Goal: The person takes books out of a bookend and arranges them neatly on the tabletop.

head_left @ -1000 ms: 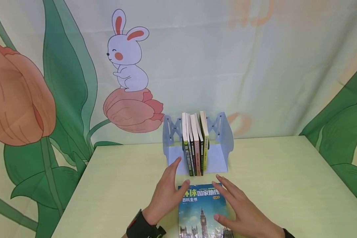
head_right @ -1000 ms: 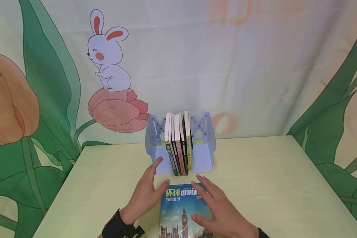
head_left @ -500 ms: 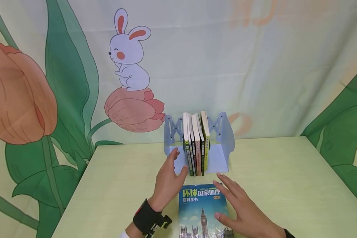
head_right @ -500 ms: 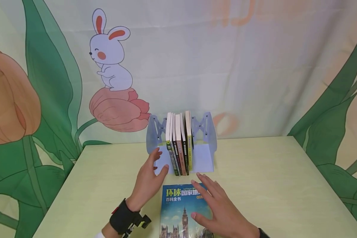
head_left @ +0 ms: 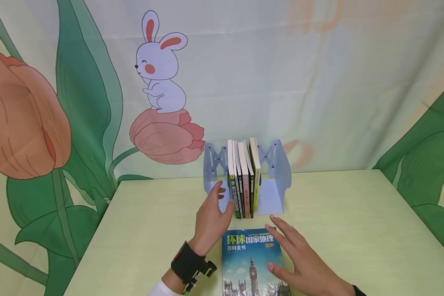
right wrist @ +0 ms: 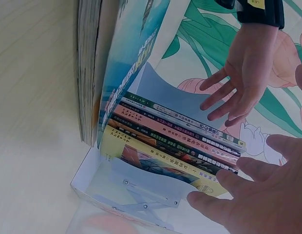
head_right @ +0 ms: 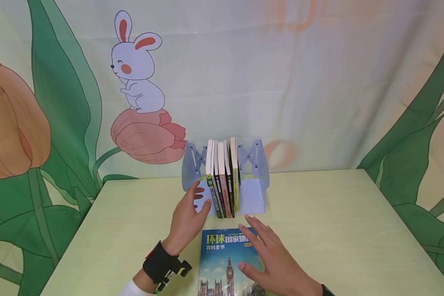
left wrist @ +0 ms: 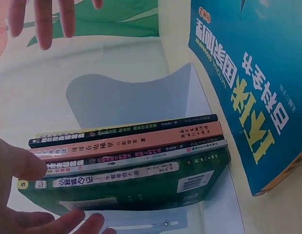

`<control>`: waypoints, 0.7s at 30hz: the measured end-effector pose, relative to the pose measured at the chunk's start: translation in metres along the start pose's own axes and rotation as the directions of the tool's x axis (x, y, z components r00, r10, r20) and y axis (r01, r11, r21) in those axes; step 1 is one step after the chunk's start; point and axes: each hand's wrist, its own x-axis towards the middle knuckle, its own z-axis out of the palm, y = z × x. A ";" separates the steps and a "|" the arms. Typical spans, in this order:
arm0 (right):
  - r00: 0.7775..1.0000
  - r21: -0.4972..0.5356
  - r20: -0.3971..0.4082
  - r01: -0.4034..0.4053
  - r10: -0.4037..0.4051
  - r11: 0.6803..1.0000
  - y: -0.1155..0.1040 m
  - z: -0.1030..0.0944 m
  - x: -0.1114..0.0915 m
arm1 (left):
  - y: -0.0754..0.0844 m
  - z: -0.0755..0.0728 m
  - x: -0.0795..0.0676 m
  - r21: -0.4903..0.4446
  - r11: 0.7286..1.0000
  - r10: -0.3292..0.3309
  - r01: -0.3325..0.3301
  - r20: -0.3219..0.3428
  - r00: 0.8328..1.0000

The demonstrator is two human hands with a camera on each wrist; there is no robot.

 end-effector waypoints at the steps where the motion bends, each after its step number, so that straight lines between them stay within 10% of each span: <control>1: 1.000 -0.001 0.001 -0.002 0.002 1.000 0.000 0.000 0.000 | 0.000 0.001 0.001 0.006 1.000 0.001 -0.001 -0.001 1.000; 21: 1.000 -0.043 -0.006 0.028 -0.028 0.999 0.001 -0.003 -0.004 | -0.002 0.017 0.015 0.032 0.999 0.035 -0.035 -0.013 0.999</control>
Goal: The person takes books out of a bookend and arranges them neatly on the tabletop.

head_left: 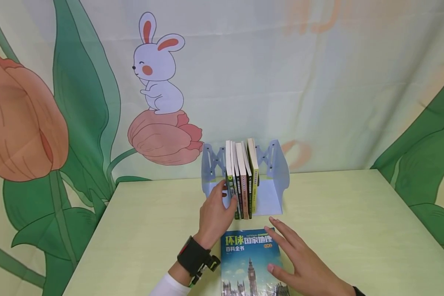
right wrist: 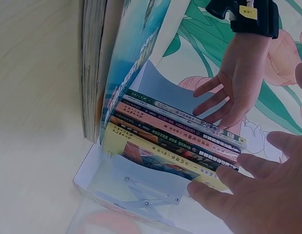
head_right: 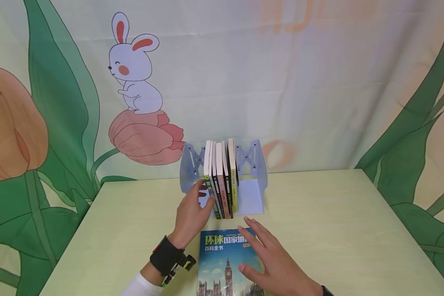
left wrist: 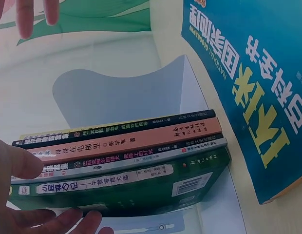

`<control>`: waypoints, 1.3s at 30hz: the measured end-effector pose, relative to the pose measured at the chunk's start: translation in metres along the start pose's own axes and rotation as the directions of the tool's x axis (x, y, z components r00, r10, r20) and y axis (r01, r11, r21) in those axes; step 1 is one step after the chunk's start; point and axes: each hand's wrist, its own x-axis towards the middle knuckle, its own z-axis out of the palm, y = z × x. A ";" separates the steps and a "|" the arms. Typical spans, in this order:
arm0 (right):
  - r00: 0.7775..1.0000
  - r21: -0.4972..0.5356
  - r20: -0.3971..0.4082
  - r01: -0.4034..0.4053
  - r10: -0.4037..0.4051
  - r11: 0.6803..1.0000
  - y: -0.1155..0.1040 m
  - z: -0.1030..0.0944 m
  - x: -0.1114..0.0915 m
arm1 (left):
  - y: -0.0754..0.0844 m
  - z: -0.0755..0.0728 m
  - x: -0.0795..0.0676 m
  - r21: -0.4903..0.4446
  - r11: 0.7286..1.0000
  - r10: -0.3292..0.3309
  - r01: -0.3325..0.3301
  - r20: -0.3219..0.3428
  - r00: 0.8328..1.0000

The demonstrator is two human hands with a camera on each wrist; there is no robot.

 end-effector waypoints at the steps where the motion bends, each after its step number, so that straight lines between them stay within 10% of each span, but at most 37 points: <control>1: 1.000 -0.003 -0.002 0.009 -0.009 1.000 0.000 0.000 0.000 | 0.000 0.000 0.001 -0.001 1.000 0.004 -0.004 -0.002 1.000; 39: 1.000 -0.069 -0.014 0.022 -0.023 0.997 0.000 0.002 0.001 | -0.003 0.005 0.016 0.052 0.997 0.056 -0.053 -0.047 0.997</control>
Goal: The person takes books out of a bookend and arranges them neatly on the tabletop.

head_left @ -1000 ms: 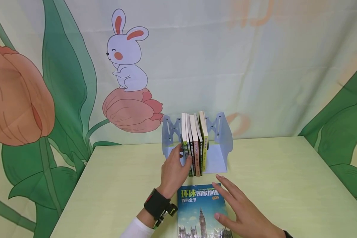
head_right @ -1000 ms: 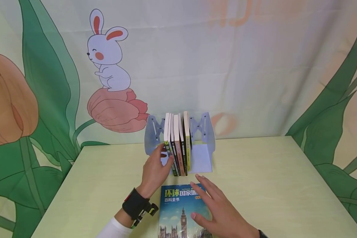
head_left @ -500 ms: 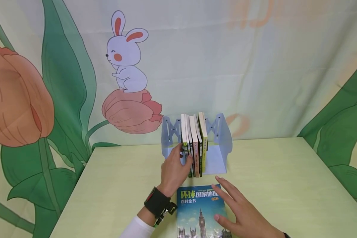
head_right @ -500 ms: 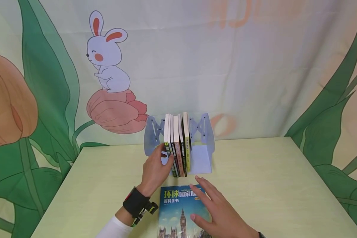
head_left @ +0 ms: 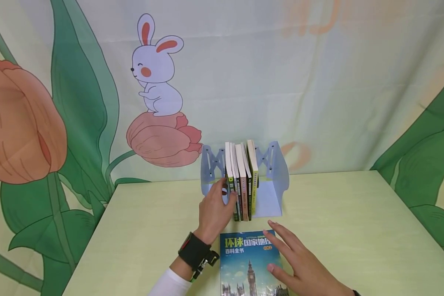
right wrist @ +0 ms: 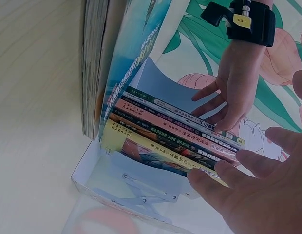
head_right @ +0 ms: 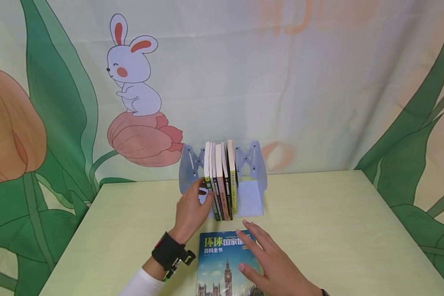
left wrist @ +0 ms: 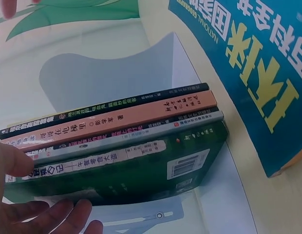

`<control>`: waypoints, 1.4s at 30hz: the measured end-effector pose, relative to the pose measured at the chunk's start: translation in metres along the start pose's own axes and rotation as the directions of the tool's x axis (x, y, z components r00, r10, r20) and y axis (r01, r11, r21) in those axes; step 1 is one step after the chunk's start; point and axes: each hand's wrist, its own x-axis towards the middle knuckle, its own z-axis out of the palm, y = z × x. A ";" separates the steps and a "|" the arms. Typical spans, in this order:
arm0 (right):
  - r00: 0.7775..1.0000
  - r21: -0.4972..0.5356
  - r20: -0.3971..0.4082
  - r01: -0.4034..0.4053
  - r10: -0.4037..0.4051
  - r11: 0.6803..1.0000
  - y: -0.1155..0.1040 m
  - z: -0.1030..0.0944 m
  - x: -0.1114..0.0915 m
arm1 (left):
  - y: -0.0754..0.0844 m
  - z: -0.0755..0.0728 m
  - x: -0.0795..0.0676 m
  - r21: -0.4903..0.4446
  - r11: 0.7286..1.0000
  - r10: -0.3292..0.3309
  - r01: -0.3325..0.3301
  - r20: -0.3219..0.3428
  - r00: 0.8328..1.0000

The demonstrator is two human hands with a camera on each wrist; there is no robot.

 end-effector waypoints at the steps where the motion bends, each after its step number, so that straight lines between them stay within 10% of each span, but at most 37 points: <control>1: 1.000 0.003 0.004 -0.005 0.005 1.000 0.000 0.000 0.000 | 0.000 0.000 0.000 0.001 1.000 0.003 -0.003 -0.002 1.000; 15: 0.997 0.036 0.051 -0.052 0.050 0.998 -0.001 -0.003 0.001 | 0.002 0.001 0.004 0.055 0.998 0.044 -0.042 -0.036 0.998; 24: 0.999 0.033 0.035 -0.038 0.037 0.999 0.000 -0.001 0.001 | 0.003 0.003 0.011 0.322 0.937 0.181 -0.135 -0.116 0.977; 42: 0.998 0.015 0.037 -0.045 0.045 0.999 0.000 -0.001 0.000 | 0.012 -0.005 0.024 0.402 0.913 0.094 -0.074 -0.030 0.995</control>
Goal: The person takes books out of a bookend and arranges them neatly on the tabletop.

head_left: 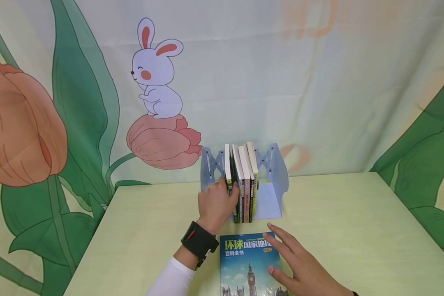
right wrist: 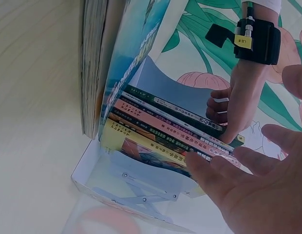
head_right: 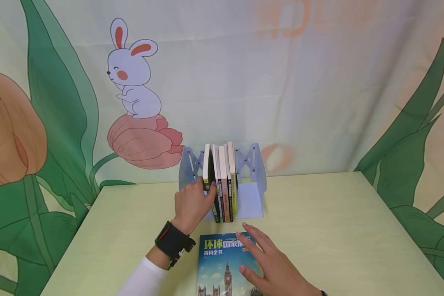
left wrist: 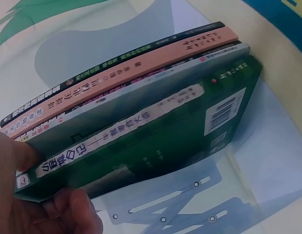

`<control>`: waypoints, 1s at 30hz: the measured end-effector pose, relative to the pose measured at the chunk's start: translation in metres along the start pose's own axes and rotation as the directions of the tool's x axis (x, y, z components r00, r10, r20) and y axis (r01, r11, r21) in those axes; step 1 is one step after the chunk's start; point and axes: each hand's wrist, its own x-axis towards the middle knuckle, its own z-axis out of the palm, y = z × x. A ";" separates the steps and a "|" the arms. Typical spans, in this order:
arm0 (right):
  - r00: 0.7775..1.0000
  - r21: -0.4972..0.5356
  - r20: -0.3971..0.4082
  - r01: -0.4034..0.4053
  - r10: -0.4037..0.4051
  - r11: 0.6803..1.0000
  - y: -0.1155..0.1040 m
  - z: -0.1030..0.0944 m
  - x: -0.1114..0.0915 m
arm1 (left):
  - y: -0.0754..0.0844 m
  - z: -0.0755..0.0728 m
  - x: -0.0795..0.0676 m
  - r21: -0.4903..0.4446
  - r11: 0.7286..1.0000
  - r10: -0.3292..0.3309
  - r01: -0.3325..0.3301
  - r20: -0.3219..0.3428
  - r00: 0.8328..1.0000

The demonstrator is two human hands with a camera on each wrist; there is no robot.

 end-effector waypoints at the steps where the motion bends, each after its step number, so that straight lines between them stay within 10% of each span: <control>1: 1.000 0.006 0.001 0.001 -0.001 1.000 0.000 0.000 0.000 | 0.000 0.000 0.001 0.001 1.000 -0.002 0.002 0.006 1.000; 30: 1.000 0.029 0.005 0.019 -0.019 0.999 0.004 0.003 0.002 | -0.005 0.002 0.002 -0.027 1.000 -0.002 0.002 0.002 1.000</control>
